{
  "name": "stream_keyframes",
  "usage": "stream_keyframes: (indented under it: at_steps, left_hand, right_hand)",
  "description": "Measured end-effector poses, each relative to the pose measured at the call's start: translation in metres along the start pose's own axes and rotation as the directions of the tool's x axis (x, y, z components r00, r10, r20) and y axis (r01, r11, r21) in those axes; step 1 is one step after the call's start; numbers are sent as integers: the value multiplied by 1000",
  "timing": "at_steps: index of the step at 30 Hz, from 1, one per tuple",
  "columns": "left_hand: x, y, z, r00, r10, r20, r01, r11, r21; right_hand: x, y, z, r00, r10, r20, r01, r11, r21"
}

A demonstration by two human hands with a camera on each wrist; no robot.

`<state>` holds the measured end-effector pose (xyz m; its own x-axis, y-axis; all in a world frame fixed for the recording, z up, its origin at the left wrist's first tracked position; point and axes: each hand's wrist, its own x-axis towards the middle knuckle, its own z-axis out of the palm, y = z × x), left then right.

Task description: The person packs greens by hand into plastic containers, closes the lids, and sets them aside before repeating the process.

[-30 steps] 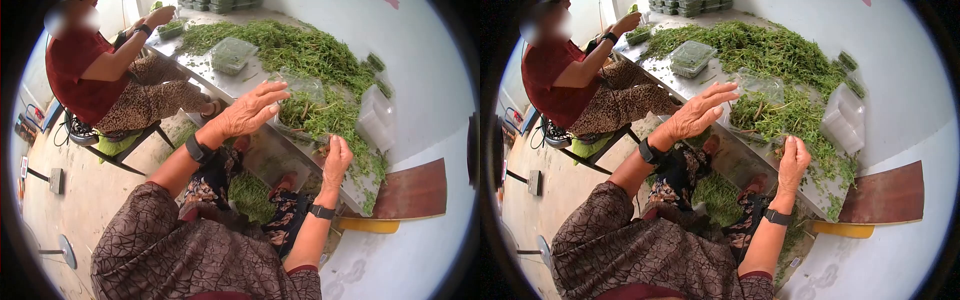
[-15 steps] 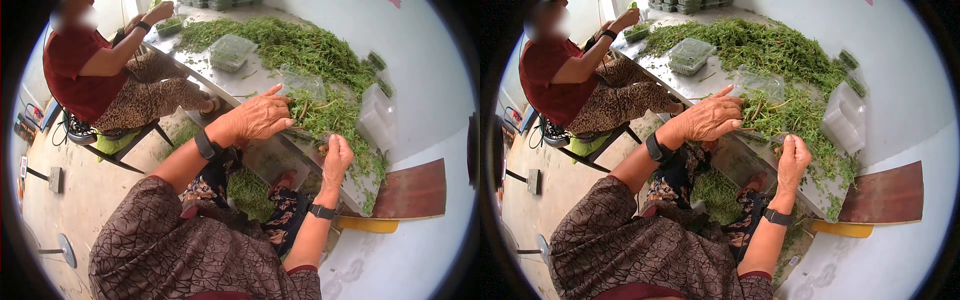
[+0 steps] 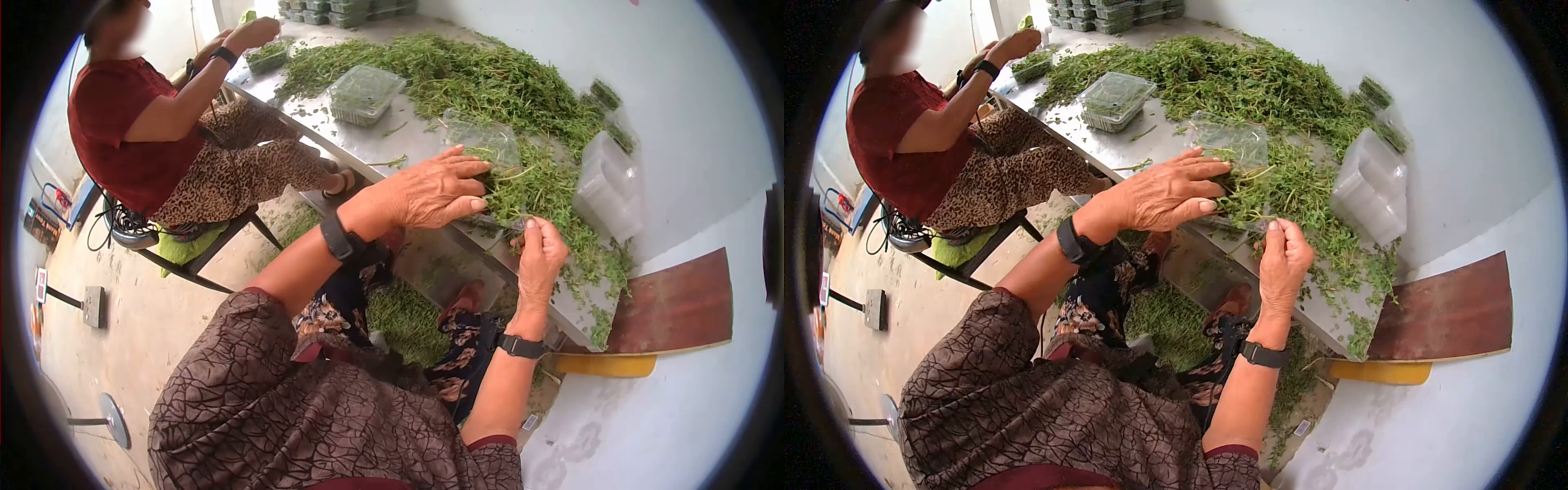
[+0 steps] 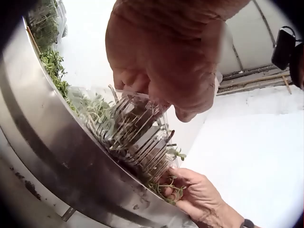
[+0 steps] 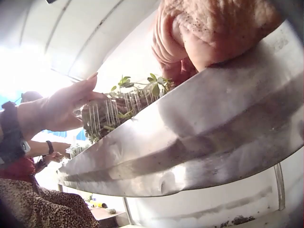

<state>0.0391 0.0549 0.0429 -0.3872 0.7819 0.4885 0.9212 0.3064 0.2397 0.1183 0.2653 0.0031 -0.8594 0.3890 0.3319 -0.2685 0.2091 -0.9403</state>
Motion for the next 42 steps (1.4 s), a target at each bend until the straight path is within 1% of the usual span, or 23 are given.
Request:
stream_keyframes:
  at_steps: [3, 4, 5, 7, 8, 10, 14, 16, 17, 19, 21, 23, 24, 27, 28, 29, 31, 32, 33, 35, 36, 38, 42]
  left_hand:
    - [-6, -5, -6, 1000, 8, -20, -7, 999, 44]
    - [-7, -4, -6, 996, 12, -91, -7, 998, 58]
    - [-8, -6, -2, 996, 9, -89, -4, 998, 58]
    - [-8, -9, 7, 990, -33, -135, 30, 999, -27]
    - [-9, -11, 8, 990, -34, -135, 30, 999, -28]
    - [-7, -9, 1, 993, -116, 37, 119, 989, -91]
    - [-7, -12, -5, 989, -121, 87, 128, 988, -84]
    - [-10, -10, -12, 993, -109, -49, 94, 963, -252]
    - [-9, -10, -14, 993, -108, -49, 92, 964, -251]
    - [-7, -6, -20, 957, -140, -256, 80, 970, -231]
    - [-7, -7, -20, 959, -165, -232, 117, 972, -206]
    - [-5, -7, -13, 946, -239, -220, 215, 968, -128]
    - [-3, -8, -14, 963, -237, -129, 218, 966, -141]
    - [6, -13, 0, 961, -268, -71, 257, 957, -132]
    - [8, -15, 4, 961, -274, -39, 264, 949, -171]
    - [10, -17, 6, 962, -270, -41, 260, 950, -173]
    - [13, -15, 5, 970, -218, 106, 225, 973, -58]
    - [12, -14, 8, 981, -185, 51, 187, 982, -41]
    - [12, -10, 4, 982, -182, 53, 185, 982, -43]
    - [10, -1, -6, 992, -110, 57, 114, 991, -74]
    - [8, 1, -4, 992, -112, 61, 116, 990, -75]
    - [4, 2, -3, 999, -47, 16, 47, 998, 31]
    - [8, 2, -4, 991, -82, 107, 84, 996, -12]
  right_hand:
    - [0, 1, -1, 1000, 15, 17, -15, 1000, -9]
    - [0, 2, -1, 1000, 11, 23, -11, 1000, 0]
    - [1, 3, -1, 1000, 6, 30, -6, 1000, 10]
    - [1, 3, -1, 1000, 8, 28, -8, 1000, 6]
    - [1, 3, -1, 1000, 8, 24, -7, 1000, -1]
    - [0, 1, 0, 1000, 14, 15, -14, 1000, 0]
    - [1, 3, -1, 1000, 17, 3, -17, 1000, -16]
    - [2, 7, -2, 1000, -9, 4, 9, 999, -39]
    - [2, 8, -2, 1000, -26, 8, 27, 998, -63]
    - [2, 9, -4, 1000, -21, 11, 22, 998, -61]
    - [1, 7, -2, 1000, -23, 21, 25, 998, -61]
    - [0, 3, 0, 1000, -17, -2, 17, 999, -42]
    - [1, 4, -1, 1000, -19, -3, 19, 999, -42]
    - [0, 6, -2, 1000, 10, 5, -10, 998, -62]
    - [-1, 3, 0, 1000, 18, 5, -18, 999, -31]
    - [-1, 0, 1, 1000, 24, 3, -24, 1000, 1]
    - [0, 3, 0, 1000, 15, 4, -15, 1000, -4]
    - [0, 4, 0, 1000, 8, 13, -8, 1000, -7]
    - [-1, 4, 0, 1000, 9, 9, -9, 1000, -9]
    - [-1, 3, 0, 1000, 3, 2, -3, 1000, -23]
    - [-1, 2, -1, 1000, 8, 2, -8, 1000, -22]
    - [-1, 0, -1, 1000, 6, 17, -6, 999, -43]
    - [-1, 2, 1, 1000, 1, -3, -1, 1000, -21]
